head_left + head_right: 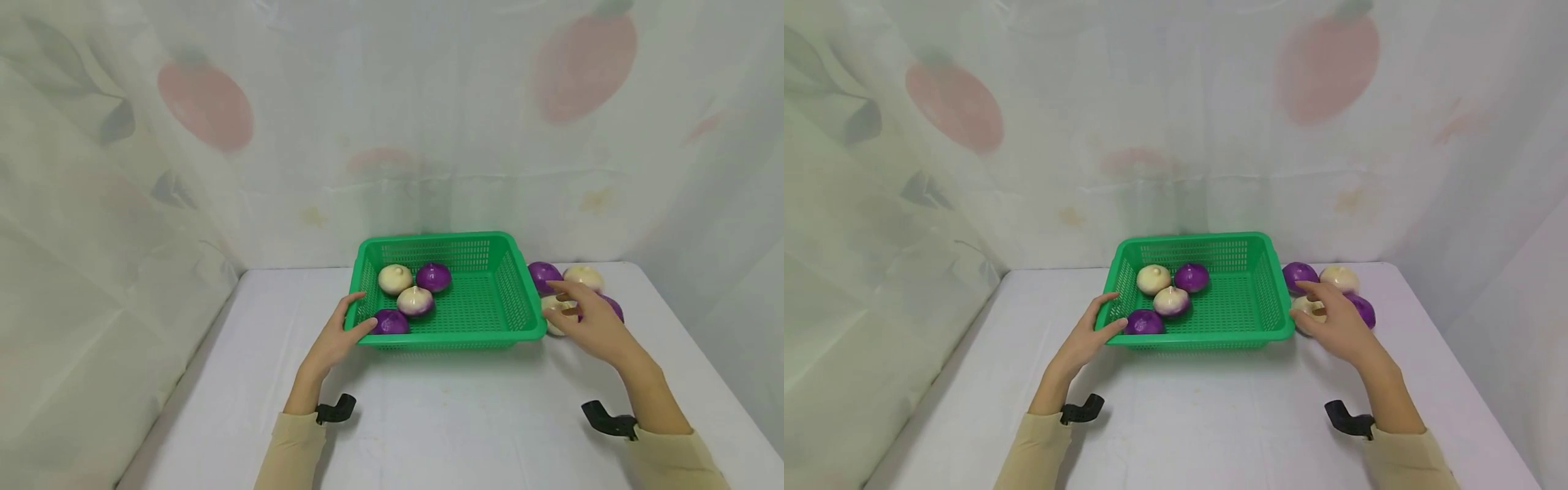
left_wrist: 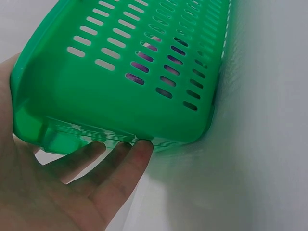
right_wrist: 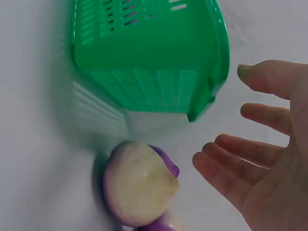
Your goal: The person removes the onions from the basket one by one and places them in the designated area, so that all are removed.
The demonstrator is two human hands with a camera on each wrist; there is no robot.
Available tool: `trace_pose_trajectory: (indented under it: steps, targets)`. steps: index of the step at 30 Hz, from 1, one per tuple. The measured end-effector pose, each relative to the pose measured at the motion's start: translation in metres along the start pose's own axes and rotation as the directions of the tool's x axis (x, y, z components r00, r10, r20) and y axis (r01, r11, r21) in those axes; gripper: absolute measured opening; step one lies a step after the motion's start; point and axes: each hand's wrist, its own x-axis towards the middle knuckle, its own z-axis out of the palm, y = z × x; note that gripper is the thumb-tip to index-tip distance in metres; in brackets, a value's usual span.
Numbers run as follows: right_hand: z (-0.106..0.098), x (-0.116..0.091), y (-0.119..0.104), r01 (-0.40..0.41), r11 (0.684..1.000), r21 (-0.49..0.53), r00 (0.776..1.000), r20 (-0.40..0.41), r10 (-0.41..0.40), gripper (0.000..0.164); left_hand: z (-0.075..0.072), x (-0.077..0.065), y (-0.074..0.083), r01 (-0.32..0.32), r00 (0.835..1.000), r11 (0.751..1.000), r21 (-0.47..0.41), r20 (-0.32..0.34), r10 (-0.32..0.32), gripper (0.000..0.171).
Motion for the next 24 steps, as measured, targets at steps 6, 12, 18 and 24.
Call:
trace_pose_trajectory:
  steps: [6,12,18,24]
  targets:
    - [0.015,0.005,0.002,-0.036,0.992,0.123,0.997,0.069,0.027,0.059,0.001,-0.001,0.001,0.007,1.000,1.000,0.006,-0.003,-0.007,0.066]
    - [0.024,0.011,0.000,-0.119,0.976,0.183,0.987,0.127,0.097,0.066,0.000,-0.003,0.004,0.011,1.000,1.000,0.023,-0.016,-0.010,0.063]
    - [0.033,0.017,0.003,-0.138,0.964,0.225,0.982,0.161,0.103,0.068,-0.001,-0.003,0.002,0.009,1.000,1.000,0.025,-0.021,-0.008,0.063]
    - [0.037,0.016,0.008,-0.120,0.959,0.258,0.986,0.145,0.084,0.063,0.000,-0.001,0.000,0.008,1.000,1.000,0.009,-0.010,-0.008,0.063]
